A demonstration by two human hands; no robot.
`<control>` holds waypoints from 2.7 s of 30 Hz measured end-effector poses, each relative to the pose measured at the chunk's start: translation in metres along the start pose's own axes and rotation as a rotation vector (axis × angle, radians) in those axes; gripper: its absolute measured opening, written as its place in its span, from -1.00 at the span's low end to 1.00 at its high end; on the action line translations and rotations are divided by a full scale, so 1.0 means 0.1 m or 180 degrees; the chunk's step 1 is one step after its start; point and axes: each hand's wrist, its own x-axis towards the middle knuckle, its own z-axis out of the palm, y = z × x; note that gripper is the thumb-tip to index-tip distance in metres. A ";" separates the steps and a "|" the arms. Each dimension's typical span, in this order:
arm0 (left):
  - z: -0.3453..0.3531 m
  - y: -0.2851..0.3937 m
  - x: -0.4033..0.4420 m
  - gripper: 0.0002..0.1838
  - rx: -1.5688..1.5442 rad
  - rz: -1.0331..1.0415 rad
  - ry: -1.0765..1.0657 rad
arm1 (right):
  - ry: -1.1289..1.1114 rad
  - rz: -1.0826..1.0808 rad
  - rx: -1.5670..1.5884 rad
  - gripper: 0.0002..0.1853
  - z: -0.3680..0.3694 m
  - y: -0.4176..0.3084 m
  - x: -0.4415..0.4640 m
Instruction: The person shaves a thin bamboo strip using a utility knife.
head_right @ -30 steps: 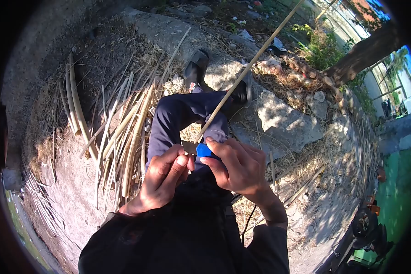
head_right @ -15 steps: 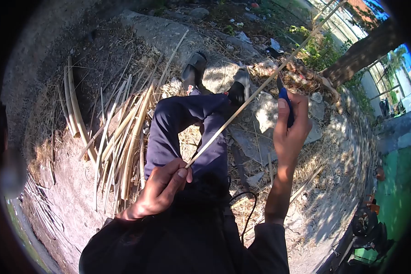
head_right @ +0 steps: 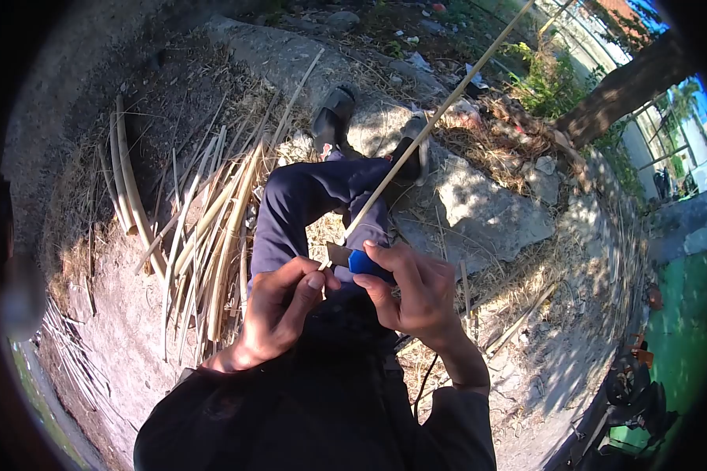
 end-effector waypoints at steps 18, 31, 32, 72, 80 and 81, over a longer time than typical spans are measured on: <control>0.08 -0.02 0.03 -0.84 0.0352 0.0276 0.0333 | 0.0194 -0.0234 -0.0599 -0.65 0.00 0.05 0.01; 0.07 -0.02 0.08 -0.84 0.0956 0.0489 0.0565 | 0.0337 -0.0334 -0.0754 -0.62 0.03 0.12 0.08; 0.07 -0.01 0.08 -0.84 0.0978 0.0475 0.0566 | 0.0348 -0.0364 -0.0877 -0.62 0.04 0.12 0.08; -0.05 -0.13 0.00 -0.90 0.0650 0.0303 0.0273 | 0.0084 0.0005 -0.0513 -0.71 0.14 0.09 0.06; -0.04 -0.15 0.03 -0.92 0.0838 0.0400 0.0488 | -0.0069 0.0103 -0.0660 -0.73 0.07 0.10 0.13; -0.05 -0.13 0.03 -0.92 0.0864 0.0349 0.0462 | -0.0204 0.0193 -0.0705 -0.76 0.05 0.09 0.14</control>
